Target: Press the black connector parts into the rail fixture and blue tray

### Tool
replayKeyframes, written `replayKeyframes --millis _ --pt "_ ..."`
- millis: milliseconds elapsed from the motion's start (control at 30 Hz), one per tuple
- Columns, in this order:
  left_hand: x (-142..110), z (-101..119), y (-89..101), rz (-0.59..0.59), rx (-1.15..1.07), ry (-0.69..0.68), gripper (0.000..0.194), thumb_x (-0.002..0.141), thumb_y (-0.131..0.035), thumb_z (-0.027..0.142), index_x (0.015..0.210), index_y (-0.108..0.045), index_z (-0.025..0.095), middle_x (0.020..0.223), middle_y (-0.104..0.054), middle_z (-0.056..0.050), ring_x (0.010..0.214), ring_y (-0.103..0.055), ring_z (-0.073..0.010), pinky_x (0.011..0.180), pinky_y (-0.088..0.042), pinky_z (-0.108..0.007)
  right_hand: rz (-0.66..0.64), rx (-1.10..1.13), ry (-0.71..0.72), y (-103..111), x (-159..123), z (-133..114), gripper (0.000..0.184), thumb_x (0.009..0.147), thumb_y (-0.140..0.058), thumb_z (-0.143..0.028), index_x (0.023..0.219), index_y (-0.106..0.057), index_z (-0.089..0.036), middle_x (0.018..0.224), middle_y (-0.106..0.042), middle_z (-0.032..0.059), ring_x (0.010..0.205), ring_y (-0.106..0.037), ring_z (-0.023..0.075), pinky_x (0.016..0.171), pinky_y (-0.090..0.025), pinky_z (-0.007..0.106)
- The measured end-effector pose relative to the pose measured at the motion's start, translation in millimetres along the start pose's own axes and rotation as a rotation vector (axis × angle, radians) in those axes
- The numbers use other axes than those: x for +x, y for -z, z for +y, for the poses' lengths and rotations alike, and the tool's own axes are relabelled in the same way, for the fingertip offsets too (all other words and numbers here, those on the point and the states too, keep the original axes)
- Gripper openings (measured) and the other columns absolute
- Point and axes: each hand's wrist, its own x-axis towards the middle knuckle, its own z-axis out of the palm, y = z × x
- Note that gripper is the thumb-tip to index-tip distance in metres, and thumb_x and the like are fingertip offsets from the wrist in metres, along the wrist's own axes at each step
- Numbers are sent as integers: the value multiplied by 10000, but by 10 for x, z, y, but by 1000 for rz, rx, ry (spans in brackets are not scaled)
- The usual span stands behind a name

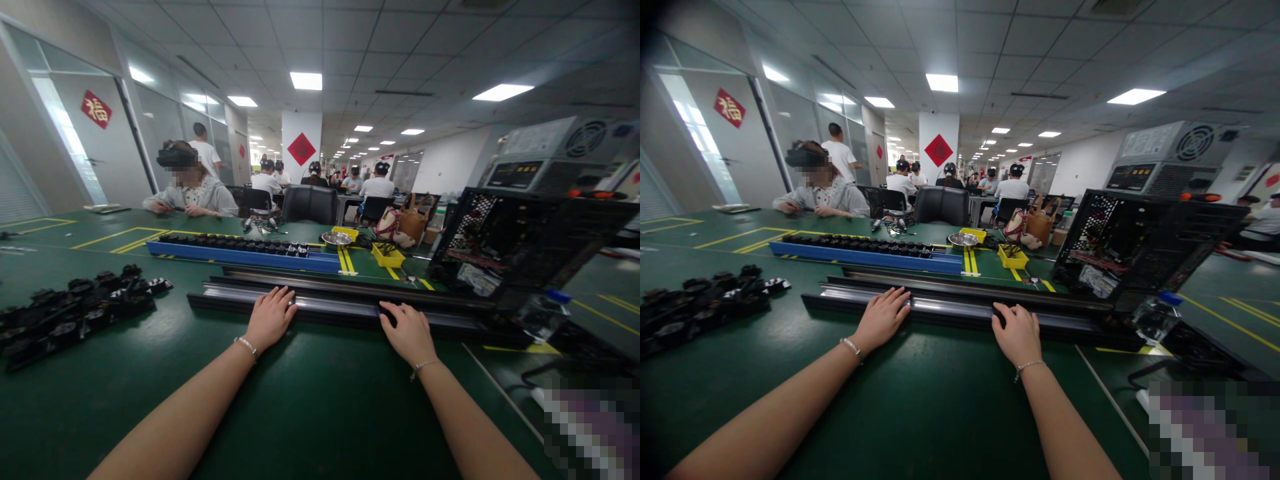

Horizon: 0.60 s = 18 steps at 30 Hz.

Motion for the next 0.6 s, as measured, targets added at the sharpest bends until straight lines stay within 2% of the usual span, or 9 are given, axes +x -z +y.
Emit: replayKeyframes --millis 600 --pt "2 6 17 -16 -23 13 458 911 -264 441 1281 -485 287 1382 -453 -15 1292 -361 -214 1022 -318 -414 -17 24 65 -2 -26 -77 409 849 -393 -381 1211 -554 -280 1085 -584 81 1168 -450 250 1002 -293 469"
